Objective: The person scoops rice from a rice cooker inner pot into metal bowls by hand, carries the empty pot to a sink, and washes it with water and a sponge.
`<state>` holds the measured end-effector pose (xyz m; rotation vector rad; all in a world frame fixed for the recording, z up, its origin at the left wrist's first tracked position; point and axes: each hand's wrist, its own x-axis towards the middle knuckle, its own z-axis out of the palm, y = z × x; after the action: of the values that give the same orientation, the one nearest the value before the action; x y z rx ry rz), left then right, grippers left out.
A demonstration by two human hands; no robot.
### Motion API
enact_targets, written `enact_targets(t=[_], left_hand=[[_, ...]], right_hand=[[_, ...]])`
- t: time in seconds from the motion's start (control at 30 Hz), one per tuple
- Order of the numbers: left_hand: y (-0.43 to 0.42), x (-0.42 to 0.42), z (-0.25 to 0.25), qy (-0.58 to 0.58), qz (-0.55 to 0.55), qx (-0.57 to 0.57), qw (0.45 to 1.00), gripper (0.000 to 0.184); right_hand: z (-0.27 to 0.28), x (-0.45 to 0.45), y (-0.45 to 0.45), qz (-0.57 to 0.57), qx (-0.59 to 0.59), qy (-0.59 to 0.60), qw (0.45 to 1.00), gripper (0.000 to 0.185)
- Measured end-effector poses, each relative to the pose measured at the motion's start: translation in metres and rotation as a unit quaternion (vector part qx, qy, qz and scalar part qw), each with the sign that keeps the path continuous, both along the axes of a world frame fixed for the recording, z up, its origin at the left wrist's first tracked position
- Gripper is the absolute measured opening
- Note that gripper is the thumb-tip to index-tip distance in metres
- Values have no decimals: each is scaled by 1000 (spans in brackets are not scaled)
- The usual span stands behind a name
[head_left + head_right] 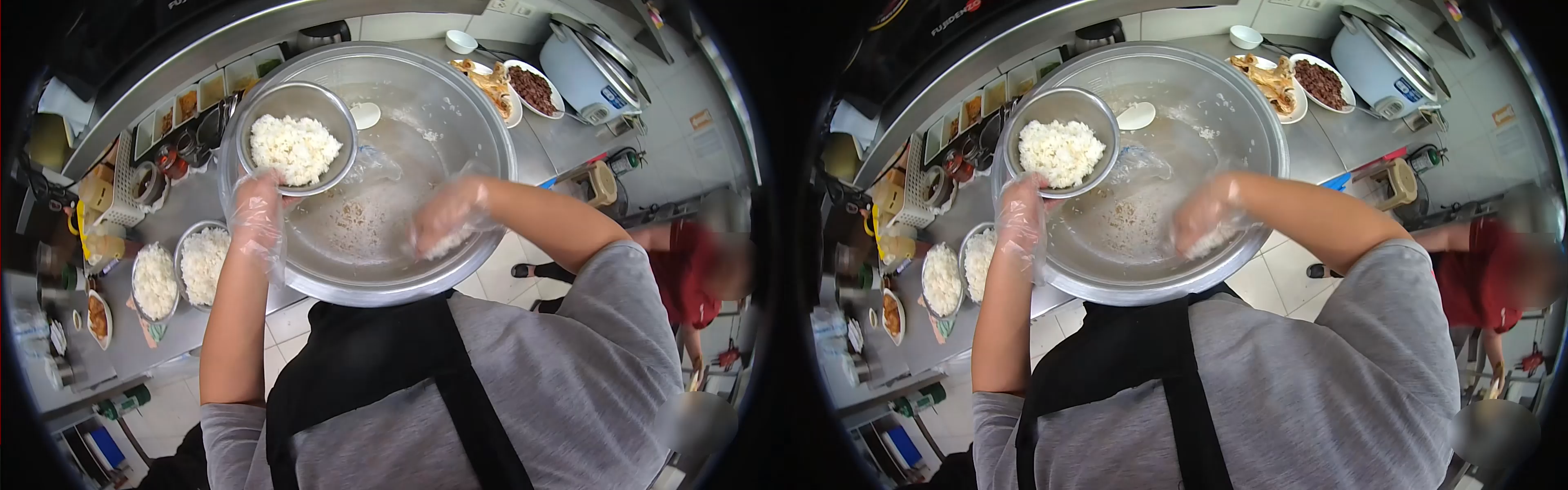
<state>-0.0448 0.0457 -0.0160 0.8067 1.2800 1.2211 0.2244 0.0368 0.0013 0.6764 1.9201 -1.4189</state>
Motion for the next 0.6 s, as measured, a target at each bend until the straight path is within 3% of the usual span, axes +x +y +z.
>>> enact_targets(t=[0.07, 0.13, 0.2, 0.23, 0.27, 0.33, 0.4, 0.5, 0.57, 0.6], left_hand=[[0, 2, -1, -10, -28, -15, 999, 28], [0, 3, -4, 10, -93, -44, 995, 24], [-4, 6, 2, 9, -118, -57, 991, 21], [-5, 6, 5, 5, -134, -72, 988, 18], [-4, 3, 2, 6, -136, -70, 988, 18], [0, -4, -5, 23, -161, -72, 984, 14], [2, -7, -6, 0, -139, -75, 987, 14], [0, -5, -6, -63, -55, -55, 995, 16], [0, -3, -1, -103, 15, -24, 994, 19], [-1, -2, 3, -115, 47, 5, 992, 17]], right_hand=[[28, -1, 8, -108, 116, 99, 982, 39], [70, -21, 1, -341, 132, 113, 924, 45], [77, -38, 2, -356, 337, 234, 839, 50], [67, -51, 7, -360, 339, 235, 837, 50], [46, -65, 13, -376, 443, 166, 797, 51], [26, -86, 15, -384, 539, 94, 744, 53], [19, -101, 13, -298, 584, 146, 741, 52], [42, -79, 37, -324, 561, 243, 722, 48], [24, -36, 96, -331, 557, 289, 705, 41], [15, -16, 131, -243, 612, 123, 743, 37]])
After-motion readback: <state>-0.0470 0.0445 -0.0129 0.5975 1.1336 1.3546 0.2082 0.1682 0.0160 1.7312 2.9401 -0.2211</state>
